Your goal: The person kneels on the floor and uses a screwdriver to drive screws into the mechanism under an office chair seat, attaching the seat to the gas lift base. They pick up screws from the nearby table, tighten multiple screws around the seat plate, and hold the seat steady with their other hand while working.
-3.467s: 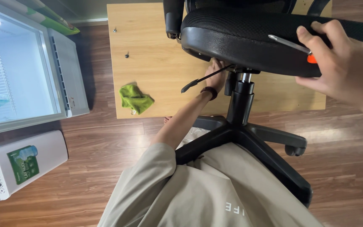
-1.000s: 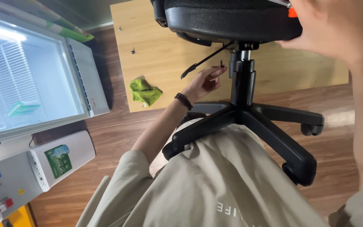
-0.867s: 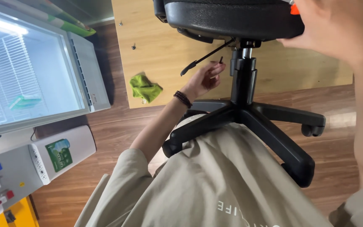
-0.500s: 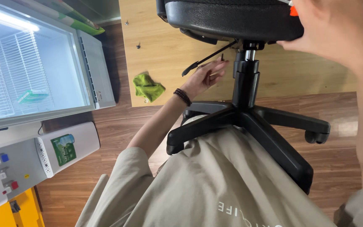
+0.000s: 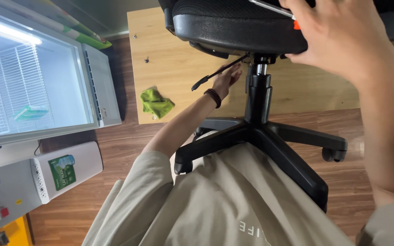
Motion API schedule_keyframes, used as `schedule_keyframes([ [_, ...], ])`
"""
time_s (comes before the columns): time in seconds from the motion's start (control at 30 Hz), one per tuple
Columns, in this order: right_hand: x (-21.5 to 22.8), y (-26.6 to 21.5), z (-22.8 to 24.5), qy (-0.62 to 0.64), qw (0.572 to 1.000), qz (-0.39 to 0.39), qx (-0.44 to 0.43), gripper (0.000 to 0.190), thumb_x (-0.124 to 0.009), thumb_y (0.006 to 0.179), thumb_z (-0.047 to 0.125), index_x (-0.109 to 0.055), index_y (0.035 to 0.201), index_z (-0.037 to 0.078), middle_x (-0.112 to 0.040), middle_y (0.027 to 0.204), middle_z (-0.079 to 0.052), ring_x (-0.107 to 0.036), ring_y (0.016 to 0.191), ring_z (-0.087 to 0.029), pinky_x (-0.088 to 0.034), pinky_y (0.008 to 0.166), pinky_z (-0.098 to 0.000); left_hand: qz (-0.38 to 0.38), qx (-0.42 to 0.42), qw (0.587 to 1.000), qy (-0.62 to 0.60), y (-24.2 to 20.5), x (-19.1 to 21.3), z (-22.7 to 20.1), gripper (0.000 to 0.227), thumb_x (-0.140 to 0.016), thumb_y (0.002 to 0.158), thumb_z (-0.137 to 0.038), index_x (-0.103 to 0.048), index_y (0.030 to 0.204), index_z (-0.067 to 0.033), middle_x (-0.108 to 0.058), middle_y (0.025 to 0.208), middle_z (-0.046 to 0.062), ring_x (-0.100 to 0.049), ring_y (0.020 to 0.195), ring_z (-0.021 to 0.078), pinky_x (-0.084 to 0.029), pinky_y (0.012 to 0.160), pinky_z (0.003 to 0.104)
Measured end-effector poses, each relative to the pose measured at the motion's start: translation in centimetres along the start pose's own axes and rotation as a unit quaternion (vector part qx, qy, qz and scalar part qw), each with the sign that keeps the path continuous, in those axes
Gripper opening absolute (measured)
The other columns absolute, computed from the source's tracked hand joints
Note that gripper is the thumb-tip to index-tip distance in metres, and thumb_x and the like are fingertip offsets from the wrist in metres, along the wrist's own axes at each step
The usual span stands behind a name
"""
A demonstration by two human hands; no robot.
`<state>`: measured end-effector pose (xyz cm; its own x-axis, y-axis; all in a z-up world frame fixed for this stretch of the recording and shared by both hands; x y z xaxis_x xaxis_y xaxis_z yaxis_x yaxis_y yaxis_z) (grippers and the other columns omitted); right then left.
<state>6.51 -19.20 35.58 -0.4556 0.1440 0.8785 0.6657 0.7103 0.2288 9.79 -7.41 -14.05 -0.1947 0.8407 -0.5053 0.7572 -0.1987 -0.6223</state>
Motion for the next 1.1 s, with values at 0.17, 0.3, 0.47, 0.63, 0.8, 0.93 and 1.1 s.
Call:
schedule_keyframes([
  [0.17,-0.5,0.0,-0.3,0.032,0.999,0.008,-0.015,0.079,-0.094,0.065,0.047,-0.063,0.126,0.007,-0.065,0.106,-0.010,-0.065,0.077,-0.021,-0.054,0.062,-0.0311,-0.033,-0.014,0.998,-0.058,0.8,0.1,-0.9,0.031,-0.075,0.093,-0.018,-0.063,0.118,-0.0044,-0.073,0.094,0.009,-0.072,0.078,0.0130,-0.062,0.072,0.021],
  [0.3,-0.6,0.2,-0.3,0.030,0.999,0.016,-0.018,0.082,-0.094,0.065,0.050,-0.063,0.128,0.008,-0.063,0.104,-0.009,-0.064,0.072,-0.020,-0.053,0.058,-0.0300,-0.045,-0.019,0.997,-0.054,0.2,-0.5,-2.1,0.030,-0.075,0.093,-0.019,-0.063,0.117,-0.0044,-0.073,0.090,0.009,-0.072,0.072,0.0130,-0.061,0.066,0.021],
  [0.47,-0.6,0.2,-0.3,0.037,0.999,0.030,-0.025,0.082,-0.095,0.064,0.047,-0.063,0.129,0.008,-0.061,0.118,-0.013,-0.061,0.060,-0.017,-0.050,0.051,-0.0278,-0.063,-0.016,0.997,-0.038,0.9,-0.7,-2.3,0.029,-0.073,0.093,-0.018,-0.064,0.117,-0.0042,-0.073,0.087,0.006,-0.073,0.072,0.0132,-0.062,0.066,0.022],
  [0.63,-0.8,0.4,-0.3,0.038,0.998,0.030,-0.027,0.082,-0.095,0.064,0.046,-0.063,0.129,0.007,-0.060,0.125,-0.014,-0.061,0.053,-0.012,-0.047,0.044,-0.0243,-0.058,-0.032,0.998,-0.018,1.8,-0.5,-2.7,0.028,-0.071,0.095,-0.019,-0.064,0.116,-0.0022,-0.074,0.085,0.008,-0.072,0.070,0.0128,-0.063,0.065,0.023],
  [0.8,-0.7,0.7,-0.3,0.029,0.998,0.043,-0.029,0.084,-0.095,0.063,0.048,-0.064,0.130,0.008,-0.060,0.121,-0.009,-0.064,0.057,-0.013,-0.049,0.046,-0.0242,-0.096,-0.009,0.994,-0.045,3.3,0.2,-1.7,0.020,-0.072,0.092,-0.012,-0.064,0.109,-0.0035,-0.075,0.090,0.009,-0.069,0.062,0.0128,-0.062,0.061,0.024],
  [0.93,-1.2,0.5,-0.4,0.022,0.999,0.041,-0.030,0.085,-0.094,0.065,0.048,-0.064,0.134,0.009,-0.060,0.120,-0.009,-0.065,0.058,-0.011,-0.049,0.047,-0.0234,-0.118,-0.018,0.992,-0.034,4.3,0.7,-1.2,0.020,-0.075,0.092,-0.013,-0.064,0.106,-0.0037,-0.074,0.090,0.008,-0.062,0.056,0.0102,-0.056,0.053,0.023],
  [1.1,-1.2,0.4,-0.4,0.027,0.998,0.049,-0.032,0.087,-0.094,0.062,0.050,-0.064,0.133,0.009,-0.060,0.122,-0.011,-0.064,0.057,-0.013,-0.048,0.046,-0.0243,-0.133,-0.030,0.990,0.025,3.1,0.6,-2.4,0.019,-0.075,0.092,-0.017,-0.067,0.102,-0.0035,-0.075,0.088,0.008,-0.056,0.050,0.0083,-0.049,0.046,0.024],
])
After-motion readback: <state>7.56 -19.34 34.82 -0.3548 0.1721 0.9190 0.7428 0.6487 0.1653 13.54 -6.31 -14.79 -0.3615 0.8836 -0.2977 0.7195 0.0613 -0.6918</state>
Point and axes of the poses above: each hand's wrist, its own y-axis towards the middle knuckle, its own x-axis out of the back of the hand, z = x × y, the point moved 7 cm from there along y, towards the middle knuckle
